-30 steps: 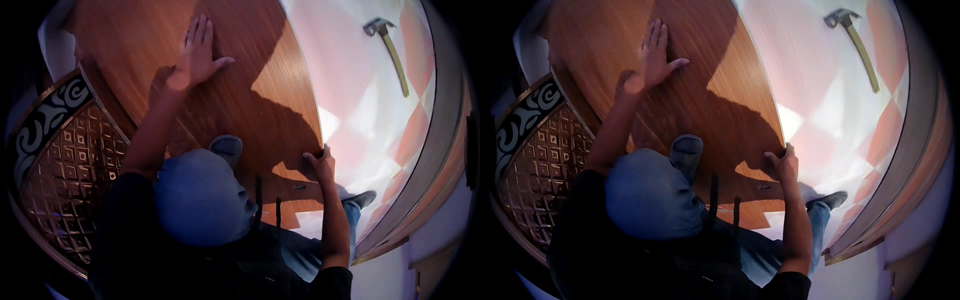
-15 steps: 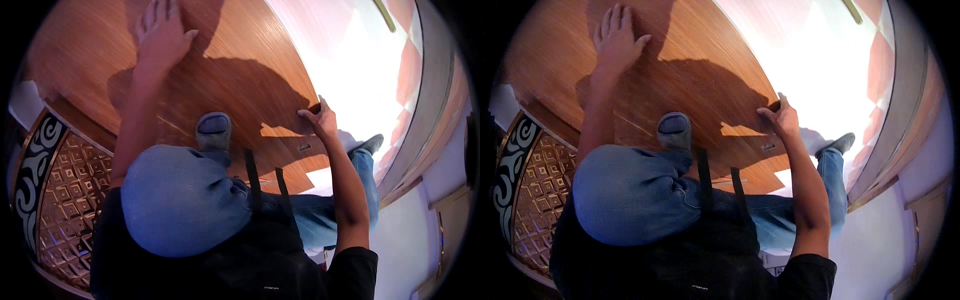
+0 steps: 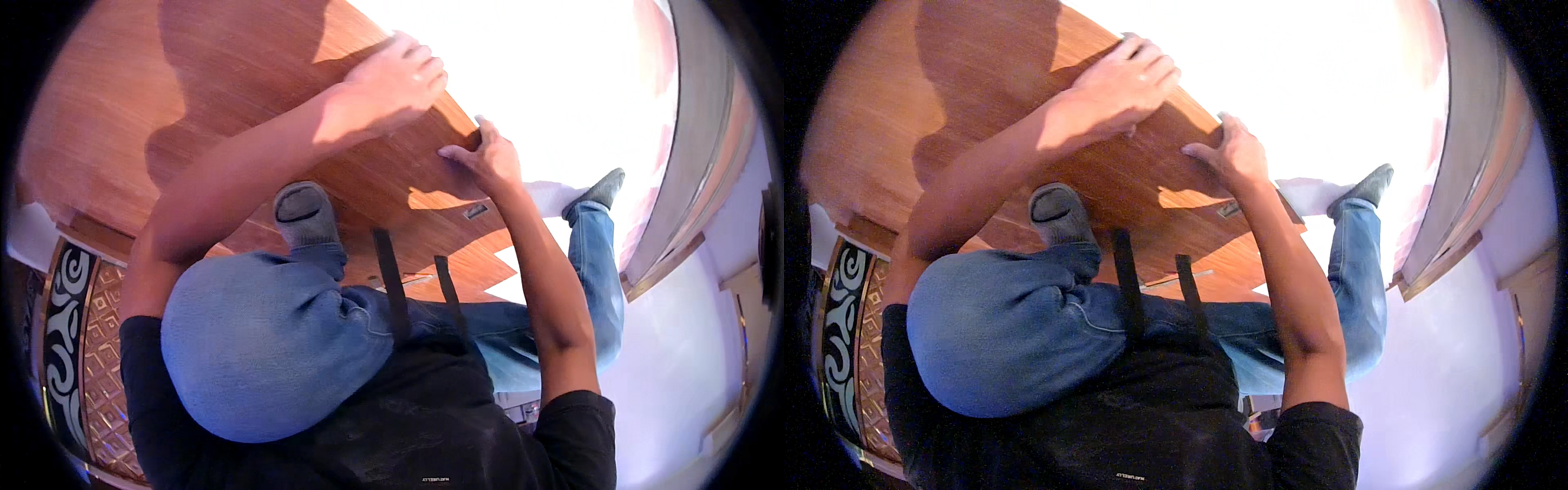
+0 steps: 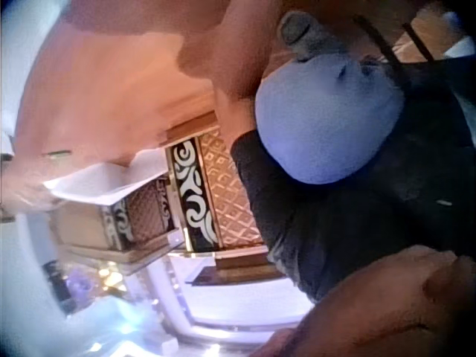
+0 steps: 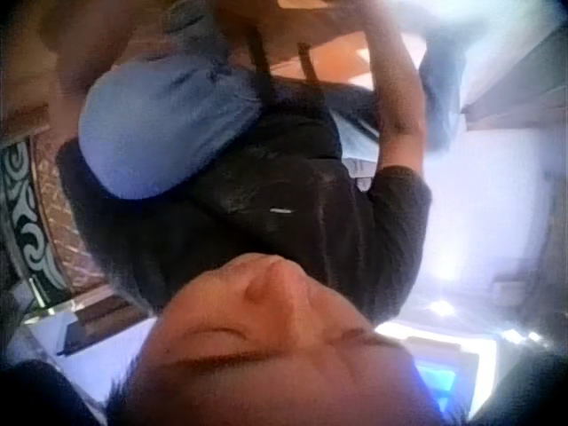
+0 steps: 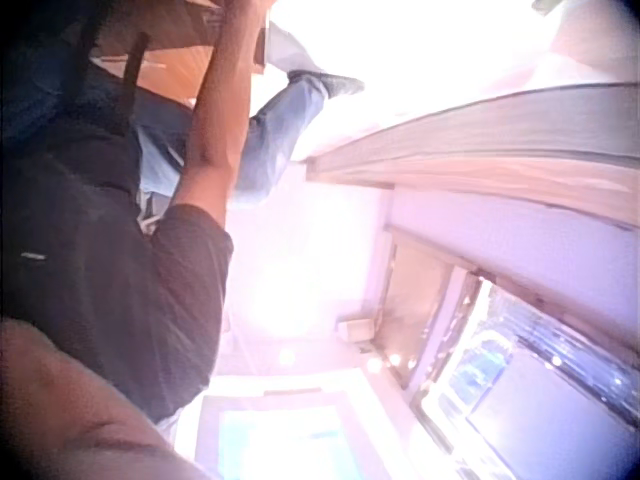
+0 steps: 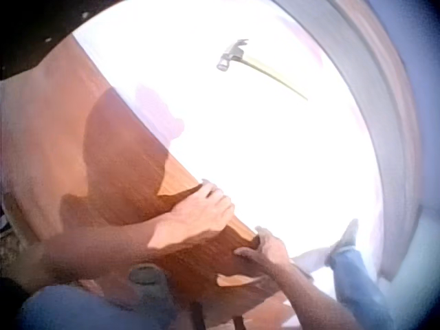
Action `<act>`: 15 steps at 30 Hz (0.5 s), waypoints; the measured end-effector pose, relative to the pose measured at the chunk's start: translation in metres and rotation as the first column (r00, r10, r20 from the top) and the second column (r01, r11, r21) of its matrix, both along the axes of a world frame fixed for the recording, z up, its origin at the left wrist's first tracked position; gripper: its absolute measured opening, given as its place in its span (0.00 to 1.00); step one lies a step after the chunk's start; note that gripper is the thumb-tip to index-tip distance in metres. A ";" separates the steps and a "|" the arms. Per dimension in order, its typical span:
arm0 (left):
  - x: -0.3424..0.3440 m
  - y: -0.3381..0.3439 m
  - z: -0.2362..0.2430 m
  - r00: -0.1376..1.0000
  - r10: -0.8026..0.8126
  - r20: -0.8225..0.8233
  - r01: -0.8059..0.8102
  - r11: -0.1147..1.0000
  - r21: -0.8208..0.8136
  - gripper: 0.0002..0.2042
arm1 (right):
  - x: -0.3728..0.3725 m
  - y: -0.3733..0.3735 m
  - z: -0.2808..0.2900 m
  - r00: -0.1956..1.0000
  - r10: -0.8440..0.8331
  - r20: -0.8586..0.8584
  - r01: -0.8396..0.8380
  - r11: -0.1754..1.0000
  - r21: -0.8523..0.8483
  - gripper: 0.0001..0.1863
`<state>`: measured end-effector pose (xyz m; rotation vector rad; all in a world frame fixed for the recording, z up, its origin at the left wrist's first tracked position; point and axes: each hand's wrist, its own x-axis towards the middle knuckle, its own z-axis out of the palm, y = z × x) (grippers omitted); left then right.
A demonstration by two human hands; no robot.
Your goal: The person marks and cuts a wooden floorboard using a table saw, then carries it to the installation site. They fit the board into place on the floor and secure it by tapping it with a hammer.
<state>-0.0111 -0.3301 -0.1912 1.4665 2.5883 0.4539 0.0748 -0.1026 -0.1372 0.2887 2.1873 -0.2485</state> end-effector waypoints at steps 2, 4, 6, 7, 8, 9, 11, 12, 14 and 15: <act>0.000 0.001 0.010 1.000 0.017 -0.011 -0.017 1.000 0.002 0.17 | 0.002 0.005 -0.002 1.000 0.013 -0.013 -0.014 0.999 -0.046 0.46; 0.003 0.003 0.008 0.996 0.058 -0.066 -0.057 0.998 0.008 0.20 | 0.001 0.008 0.004 0.999 0.015 -0.035 -0.019 0.992 -0.126 0.41; 0.007 0.004 0.007 0.998 0.055 -0.038 -0.056 0.998 -0.025 0.20 | 0.011 0.024 0.015 0.999 0.003 -0.032 -0.007 0.992 -0.127 0.37; 0.005 0.004 0.010 0.998 0.055 -0.029 -0.056 0.997 -0.045 0.20 | 0.014 0.033 0.019 0.999 -0.002 -0.035 -0.003 0.991 -0.131 0.35; 0.001 0.003 0.014 0.999 0.029 -0.042 -0.032 0.997 -0.068 0.24 | 0.025 0.055 0.017 0.999 0.032 -0.036 -0.037 0.990 -0.136 0.36; 0.000 0.002 0.008 0.999 0.035 -0.041 -0.037 0.998 -0.053 0.26 | 0.050 0.089 0.012 0.997 0.071 -0.025 -0.074 0.989 -0.125 0.36; 0.000 0.003 0.007 0.998 0.037 -0.057 -0.041 0.997 -0.065 0.31 | 0.090 0.153 0.011 0.992 0.105 0.068 -0.100 0.992 -0.077 0.36; -0.001 0.004 0.004 0.997 0.041 -0.067 -0.044 0.998 -0.039 0.24 | 0.104 0.175 0.015 0.982 0.096 0.162 -0.095 0.995 -0.012 0.36; -0.004 0.004 0.001 0.994 0.051 -0.095 -0.051 0.999 0.003 0.13 | 0.121 0.194 0.015 0.968 0.113 0.226 -0.133 0.988 0.074 0.27; -0.007 0.003 0.001 0.995 0.029 -0.093 -0.030 1.000 -0.008 0.12 | 0.126 0.201 0.014 0.959 0.124 0.255 -0.158 0.981 0.116 0.22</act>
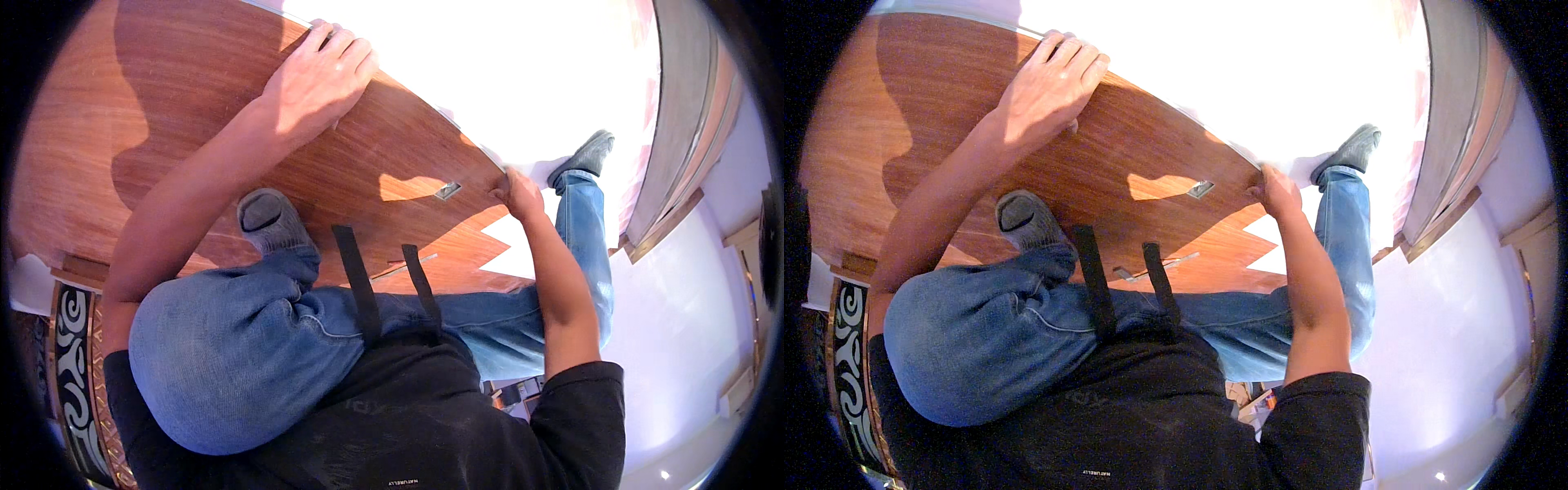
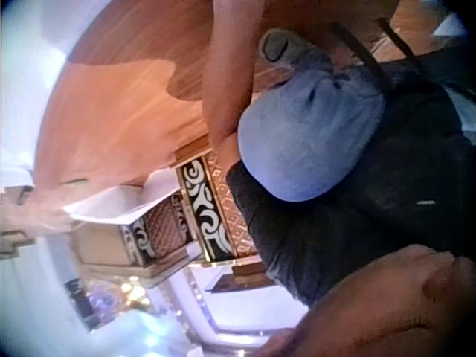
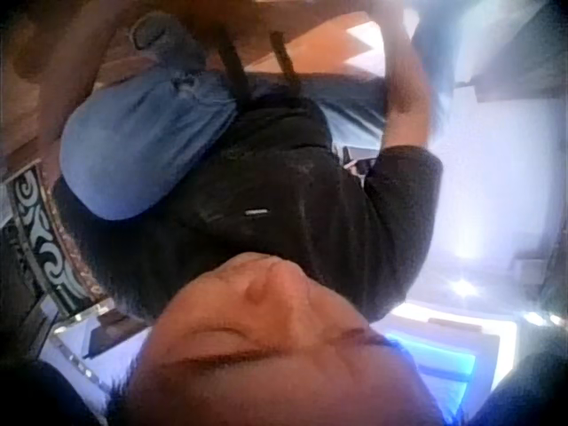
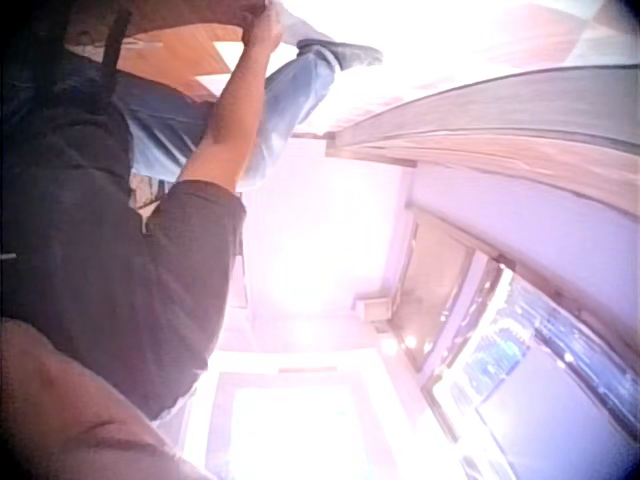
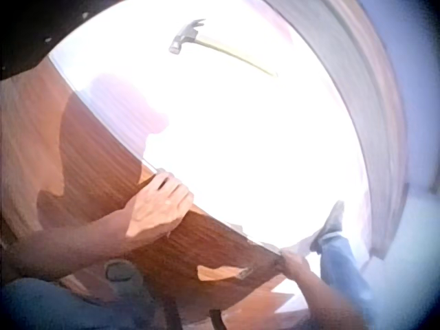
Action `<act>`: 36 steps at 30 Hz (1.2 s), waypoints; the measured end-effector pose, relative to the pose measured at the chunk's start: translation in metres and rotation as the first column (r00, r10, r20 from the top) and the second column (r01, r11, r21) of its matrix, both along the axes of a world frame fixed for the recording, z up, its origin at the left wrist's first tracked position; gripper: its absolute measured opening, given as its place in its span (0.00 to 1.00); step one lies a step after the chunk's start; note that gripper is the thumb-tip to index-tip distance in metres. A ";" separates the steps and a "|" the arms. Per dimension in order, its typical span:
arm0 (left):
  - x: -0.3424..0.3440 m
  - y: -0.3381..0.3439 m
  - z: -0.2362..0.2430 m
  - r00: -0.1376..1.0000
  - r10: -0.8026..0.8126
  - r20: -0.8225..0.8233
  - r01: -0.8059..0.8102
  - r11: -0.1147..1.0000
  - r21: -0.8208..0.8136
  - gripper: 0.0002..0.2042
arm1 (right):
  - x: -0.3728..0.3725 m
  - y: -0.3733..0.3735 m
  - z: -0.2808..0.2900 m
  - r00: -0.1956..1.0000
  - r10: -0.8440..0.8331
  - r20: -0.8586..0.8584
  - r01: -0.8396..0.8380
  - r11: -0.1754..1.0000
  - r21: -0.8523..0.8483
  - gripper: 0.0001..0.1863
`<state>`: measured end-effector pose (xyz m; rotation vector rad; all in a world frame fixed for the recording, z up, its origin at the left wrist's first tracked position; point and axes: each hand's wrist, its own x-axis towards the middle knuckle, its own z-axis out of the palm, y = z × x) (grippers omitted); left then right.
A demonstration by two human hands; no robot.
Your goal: The person marks and cuts a wooden floorboard using a table saw, then carries it to the installation site. They fit the board into place on the floor and secure it by tapping it with a hammer.
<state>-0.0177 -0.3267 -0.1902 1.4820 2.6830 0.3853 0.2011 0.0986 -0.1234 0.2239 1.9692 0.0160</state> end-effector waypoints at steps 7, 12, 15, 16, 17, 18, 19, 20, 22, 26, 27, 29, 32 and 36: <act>0.002 0.003 -0.006 1.000 -0.013 0.023 0.017 0.988 -0.155 0.08 | -0.007 0.016 -0.040 0.991 0.126 0.053 -0.132 0.982 0.135 0.23; -0.014 -0.010 -0.012 0.996 0.072 0.047 -0.067 0.992 -0.111 0.15 | -0.285 -0.108 -0.035 0.879 0.346 -0.329 -0.353 0.935 0.039 0.17; -0.007 -0.006 -0.023 0.967 0.188 0.170 -0.180 0.982 -0.059 0.11 | -0.434 -0.159 -0.024 0.339 0.307 -0.889 -0.623 0.781 0.031 0.18; -0.005 -0.011 -0.024 0.956 0.242 0.167 -0.267 0.951 0.154 0.09 | -0.470 -0.166 -0.032 0.153 0.281 -0.947 -0.642 0.757 0.121 0.21; 0.006 0.012 -0.051 0.954 0.283 0.096 -0.296 0.942 0.157 0.08 | -0.495 -0.157 -0.044 0.171 0.410 -0.896 -0.669 0.716 0.200 0.24; 0.019 0.034 -0.081 0.945 0.326 0.027 -0.326 0.933 0.155 0.08 | -0.507 -0.141 -0.058 0.174 0.532 -0.828 -0.693 0.664 0.281 0.26; 0.033 0.051 -0.110 0.920 0.389 -0.044 -0.380 0.914 0.140 0.07 | -0.518 -0.141 -0.064 0.376 0.604 -0.703 -0.646 0.715 0.268 0.27; 0.025 0.039 -0.075 0.953 0.300 -0.034 -0.297 0.953 0.062 0.07 | -0.522 -0.121 -0.072 0.380 0.633 -0.674 -0.621 0.715 0.322 0.28; 0.026 0.019 -0.037 0.972 0.235 0.016 -0.235 0.972 0.013 0.08 | -0.504 -0.142 -0.047 0.429 0.660 -0.617 -0.565 0.729 0.387 0.23; 0.039 0.038 -0.042 0.951 0.301 0.072 -0.308 0.942 0.132 0.06 | -0.495 -0.164 -0.022 0.624 0.550 -0.555 -0.472 0.831 0.294 0.19; 0.035 0.044 -0.042 0.964 0.257 0.074 -0.266 0.948 0.173 0.06 | -0.484 -0.145 -0.011 0.603 0.543 -0.584 -0.454 0.836 0.308 0.18; 0.034 0.049 -0.047 0.943 0.318 0.101 -0.325 0.944 0.059 0.08 | -0.497 -0.166 -0.029 0.543 0.466 -0.698 -0.500 0.848 0.176 0.17; 0.027 0.055 -0.061 0.961 0.248 0.122 -0.254 0.967 0.038 0.10 | -0.480 -0.168 0.008 0.551 0.350 -0.758 -0.375 0.915 0.150 0.17; 0.026 0.057 -0.055 0.962 0.177 0.208 -0.195 0.978 0.070 0.10 | -0.468 -0.198 0.046 0.472 0.192 -0.861 -0.348 0.937 0.018 0.19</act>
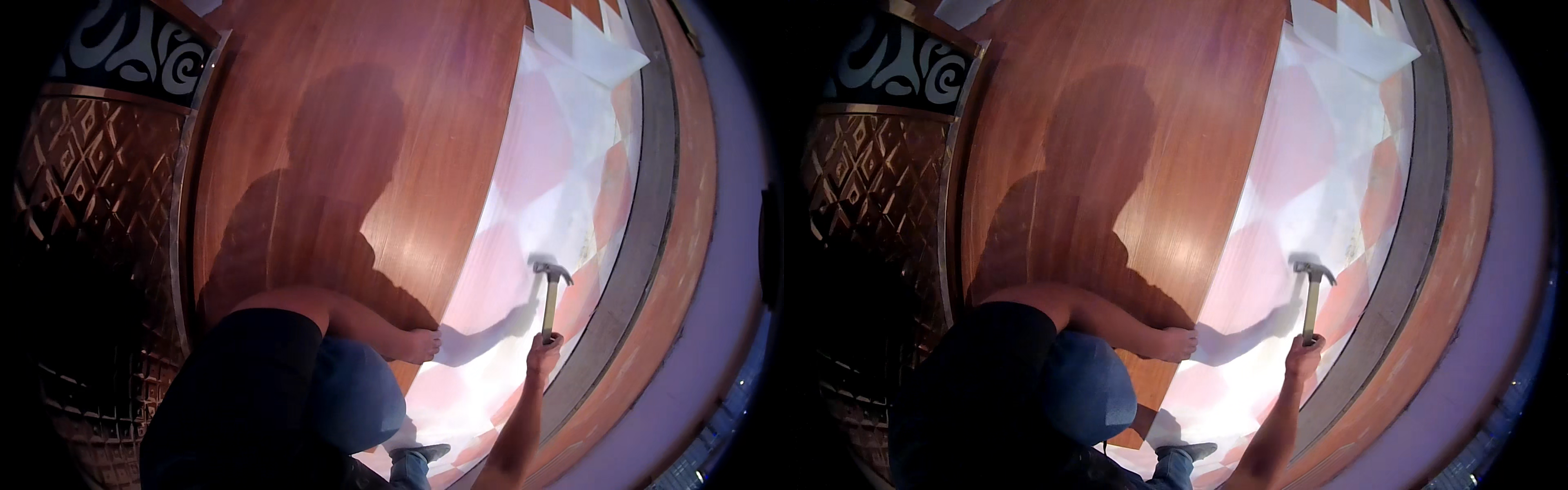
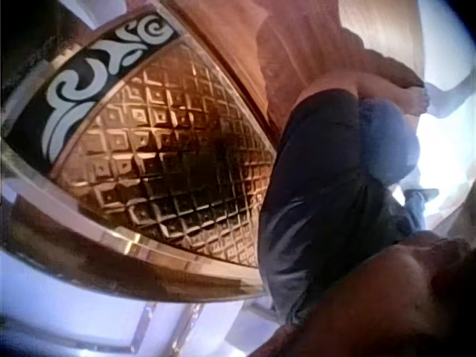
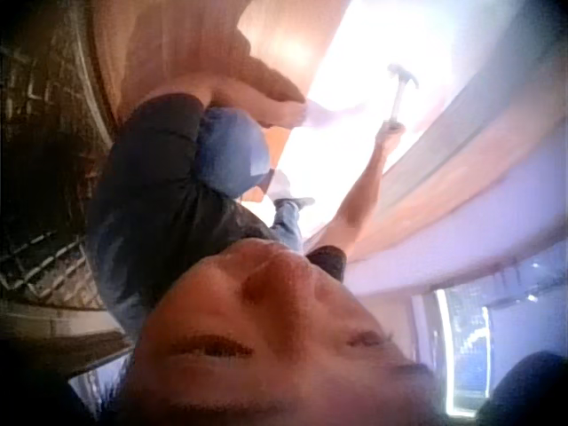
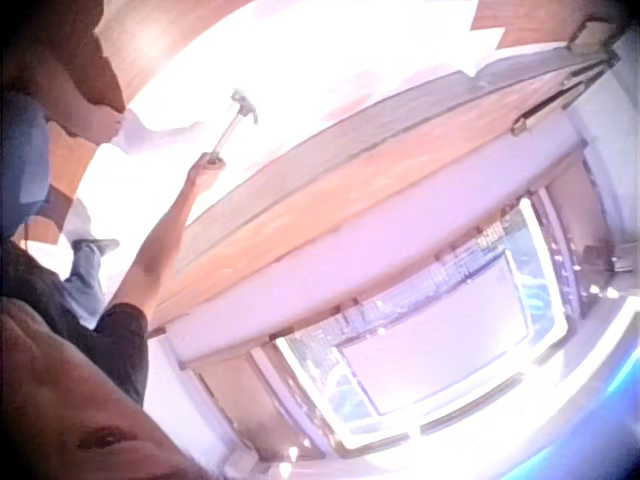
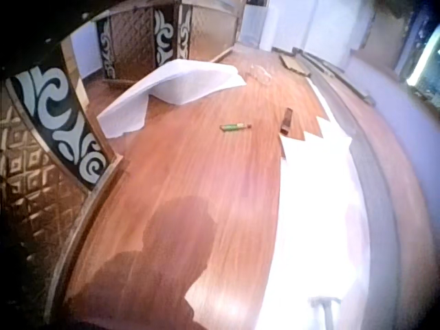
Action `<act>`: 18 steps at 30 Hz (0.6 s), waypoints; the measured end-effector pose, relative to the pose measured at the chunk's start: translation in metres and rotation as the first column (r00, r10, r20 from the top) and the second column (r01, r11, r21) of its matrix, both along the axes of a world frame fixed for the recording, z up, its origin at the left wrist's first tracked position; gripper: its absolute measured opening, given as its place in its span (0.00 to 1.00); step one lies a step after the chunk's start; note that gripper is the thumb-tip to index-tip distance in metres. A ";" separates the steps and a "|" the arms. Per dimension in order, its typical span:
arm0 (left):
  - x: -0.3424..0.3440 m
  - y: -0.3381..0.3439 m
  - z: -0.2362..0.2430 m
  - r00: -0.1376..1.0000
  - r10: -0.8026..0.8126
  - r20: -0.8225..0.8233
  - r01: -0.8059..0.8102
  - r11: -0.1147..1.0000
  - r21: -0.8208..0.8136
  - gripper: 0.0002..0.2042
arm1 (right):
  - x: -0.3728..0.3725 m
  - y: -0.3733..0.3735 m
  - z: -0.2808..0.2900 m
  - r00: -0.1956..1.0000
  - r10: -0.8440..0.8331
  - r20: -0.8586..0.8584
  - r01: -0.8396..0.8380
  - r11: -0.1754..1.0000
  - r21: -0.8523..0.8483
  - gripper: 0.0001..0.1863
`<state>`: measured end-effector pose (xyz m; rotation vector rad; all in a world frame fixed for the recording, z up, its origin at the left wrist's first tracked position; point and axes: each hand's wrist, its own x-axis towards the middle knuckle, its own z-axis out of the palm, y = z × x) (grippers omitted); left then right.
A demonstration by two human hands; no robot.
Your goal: The person marks and cuts a wooden floorboard using a table saw, then carries it to the installation site. They fit the board into place on the floor and secure it by tapping it with a hammer.
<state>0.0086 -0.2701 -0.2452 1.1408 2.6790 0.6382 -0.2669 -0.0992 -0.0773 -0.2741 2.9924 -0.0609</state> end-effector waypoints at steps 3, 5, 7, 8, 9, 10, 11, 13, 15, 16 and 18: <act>0.002 -0.017 0.018 0.999 0.022 -0.035 -0.026 0.993 -0.116 0.10 | 0.023 -0.069 -0.011 0.982 0.181 0.055 -0.149 0.920 -0.363 0.23; -0.003 -0.018 0.018 0.998 -0.057 -0.009 0.055 0.989 -0.139 0.12 | 0.056 -0.118 -0.010 0.957 0.271 0.101 -0.162 0.792 -0.589 0.28; -0.006 -0.013 0.016 0.996 -0.089 0.026 0.092 0.982 -0.162 0.13 | 0.078 -0.165 -0.022 0.929 0.361 0.086 -0.232 0.747 -0.623 0.31; -0.006 -0.004 0.008 0.995 -0.097 0.039 0.102 0.981 -0.165 0.13 | 0.087 -0.185 -0.023 0.897 0.441 0.002 -0.375 0.766 -0.522 0.30; -0.006 -0.002 0.008 0.994 -0.099 0.043 0.105 0.981 -0.165 0.13 | 0.095 -0.205 -0.025 0.849 0.522 -0.081 -0.506 0.759 -0.410 0.30; -0.005 0.000 0.007 0.994 -0.093 0.054 0.101 0.981 -0.168 0.14 | 0.107 -0.231 -0.019 0.773 0.616 -0.154 -0.632 0.722 -0.281 0.30; -0.006 -0.005 0.012 0.995 -0.095 0.044 0.101 0.981 -0.165 0.14 | 0.117 -0.239 -0.022 0.783 0.619 -0.068 -0.612 0.745 -0.265 0.29; -0.006 -0.005 0.014 0.996 -0.089 0.032 0.093 0.981 -0.168 0.14 | 0.135 -0.248 -0.029 0.756 0.654 0.039 -0.635 0.746 -0.201 0.31; -0.005 0.002 0.009 0.997 -0.074 0.028 0.078 0.980 -0.182 0.14 | 0.144 -0.251 -0.034 0.719 0.689 0.091 -0.662 0.718 -0.215 0.34; -0.006 0.001 0.013 0.997 -0.076 0.034 0.081 0.982 -0.169 0.14 | 0.146 -0.250 -0.035 0.715 0.693 0.099 -0.665 0.716 -0.210 0.34; -0.007 -0.011 0.023 0.995 -0.081 0.051 0.088 0.984 -0.154 0.13 | 0.151 -0.249 -0.032 0.739 0.664 0.111 -0.624 0.738 -0.258 0.34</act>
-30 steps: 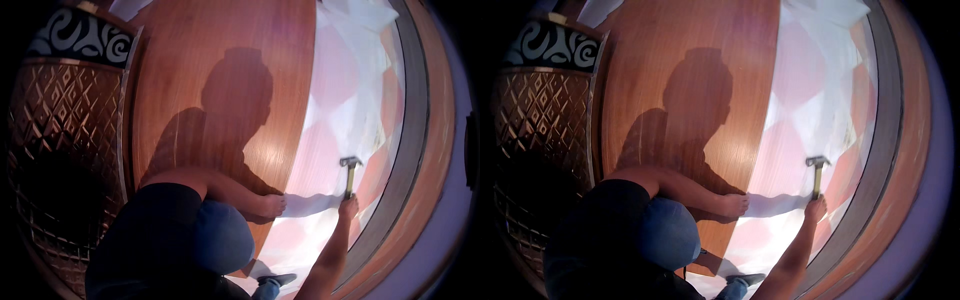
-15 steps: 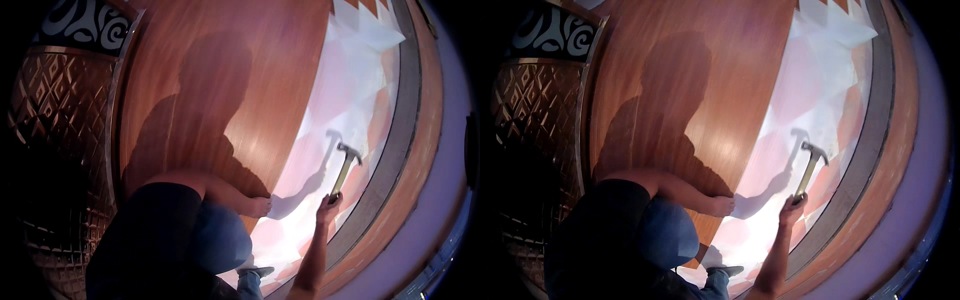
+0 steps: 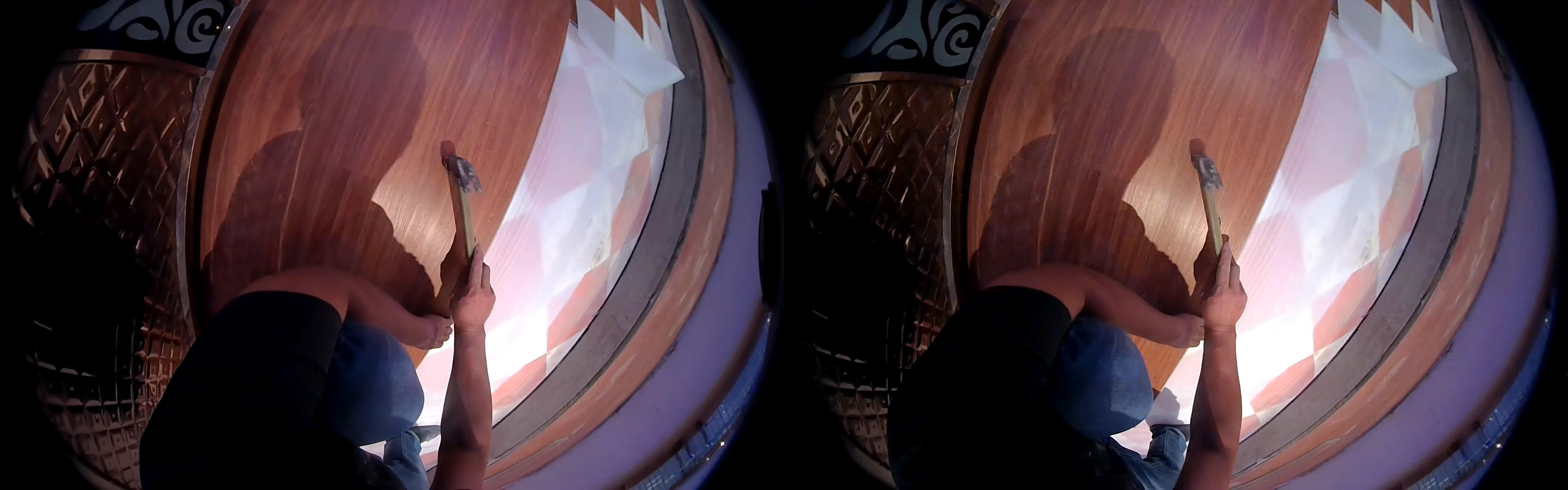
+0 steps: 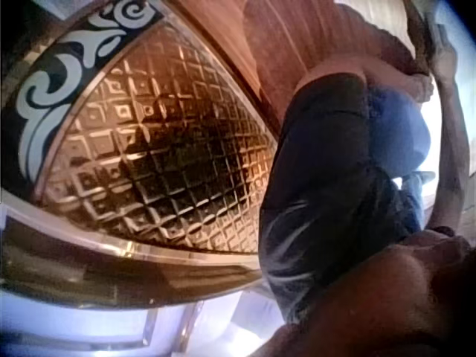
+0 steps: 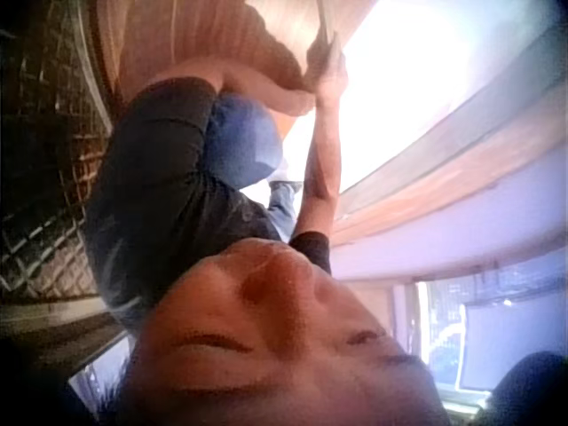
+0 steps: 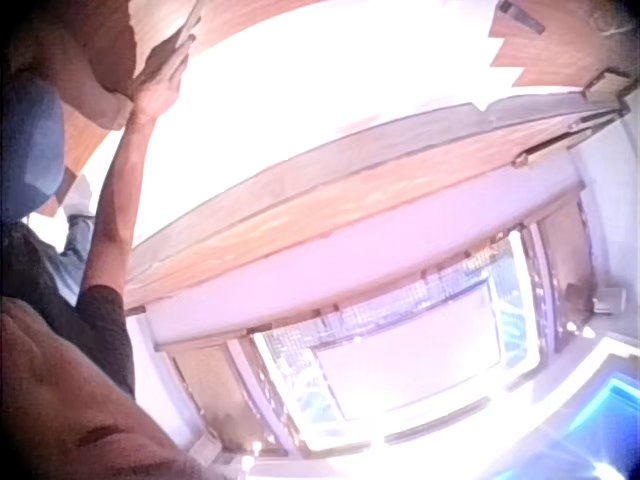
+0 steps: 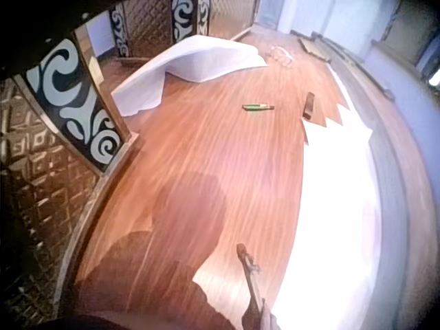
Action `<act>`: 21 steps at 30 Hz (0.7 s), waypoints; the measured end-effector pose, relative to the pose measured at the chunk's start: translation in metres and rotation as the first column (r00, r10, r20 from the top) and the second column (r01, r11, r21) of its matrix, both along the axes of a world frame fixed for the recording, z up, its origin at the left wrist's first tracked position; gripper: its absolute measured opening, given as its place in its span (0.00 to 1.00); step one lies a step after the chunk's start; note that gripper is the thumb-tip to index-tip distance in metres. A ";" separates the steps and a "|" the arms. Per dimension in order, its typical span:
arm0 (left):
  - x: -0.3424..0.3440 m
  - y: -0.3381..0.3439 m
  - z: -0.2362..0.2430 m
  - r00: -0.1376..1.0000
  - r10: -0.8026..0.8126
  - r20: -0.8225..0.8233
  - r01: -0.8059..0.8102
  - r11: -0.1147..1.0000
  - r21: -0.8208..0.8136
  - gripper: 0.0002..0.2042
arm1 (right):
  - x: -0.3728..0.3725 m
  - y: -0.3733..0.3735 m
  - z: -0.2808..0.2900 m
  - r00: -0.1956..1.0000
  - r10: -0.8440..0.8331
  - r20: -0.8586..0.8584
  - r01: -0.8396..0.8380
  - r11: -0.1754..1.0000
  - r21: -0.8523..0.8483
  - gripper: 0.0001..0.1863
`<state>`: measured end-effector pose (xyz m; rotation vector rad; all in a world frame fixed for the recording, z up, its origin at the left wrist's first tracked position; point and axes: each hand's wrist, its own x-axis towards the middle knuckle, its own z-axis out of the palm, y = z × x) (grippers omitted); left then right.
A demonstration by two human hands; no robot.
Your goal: The person marks and cuts a wooden floorboard using a table saw, then carries it to the installation site. They fit the board into place on the floor and secure it by tapping it with a hammer.
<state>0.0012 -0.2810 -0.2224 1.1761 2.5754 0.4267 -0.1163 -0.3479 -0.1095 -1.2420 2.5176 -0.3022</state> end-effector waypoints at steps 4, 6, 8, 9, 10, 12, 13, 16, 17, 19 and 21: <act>0.002 0.002 -0.005 0.998 0.023 -0.062 -0.023 1.000 0.007 0.12 | -0.010 0.005 -0.007 0.983 -0.057 0.173 0.089 0.979 -0.183 0.33; 0.006 0.008 -0.013 0.996 0.050 -0.075 -0.049 0.999 0.018 0.11 | -0.026 -0.003 -0.006 0.945 -0.097 0.312 0.213 0.906 -0.365 0.33; 0.004 0.008 -0.015 0.997 0.056 -0.060 -0.053 0.997 0.053 0.10 | -0.046 -0.002 0.002 0.669 -0.298 0.681 0.573 0.790 -0.217 0.34; 0.005 0.006 -0.016 0.995 0.060 -0.076 -0.055 0.997 0.060 0.10 | -0.062 -0.008 0.003 0.649 -0.332 0.684 0.627 0.743 -0.235 0.35; 0.006 0.003 -0.014 0.994 0.062 -0.091 -0.056 0.996 0.068 0.09 | -0.087 -0.012 0.007 0.750 -0.406 0.521 0.556 0.815 -0.166 0.35; 0.006 -0.003 -0.005 0.988 0.052 -0.145 -0.043 0.997 0.060 0.09 | -0.136 -0.008 -0.004 0.850 -0.430 0.305 0.493 0.853 -0.172 0.35; 0.005 -0.007 -0.004 0.984 0.047 -0.172 -0.039 0.998 0.053 0.08 | -0.157 -0.010 -0.005 0.824 -0.472 0.313 0.527 0.841 -0.120 0.34; 0.008 -0.008 -0.003 0.987 0.097 -0.130 -0.086 0.992 0.088 0.08 | -0.175 -0.027 -0.003 0.753 -0.527 0.393 0.580 0.814 -0.020 0.33; 0.006 -0.008 -0.003 0.990 0.082 -0.116 -0.073 0.994 0.082 0.09 | -0.177 -0.034 -0.003 0.727 -0.538 0.427 0.592 0.806 0.007 0.33; 0.003 -0.008 -0.001 0.995 0.049 -0.083 -0.042 0.996 0.076 0.09 | -0.181 -0.039 -0.007 0.695 -0.507 0.510 0.596 0.803 -0.015 0.33; 0.005 -0.013 0.004 0.996 0.037 -0.081 -0.031 0.997 0.071 0.10 | -0.181 -0.036 -0.009 0.697 -0.466 0.545 0.575 0.817 -0.035 0.34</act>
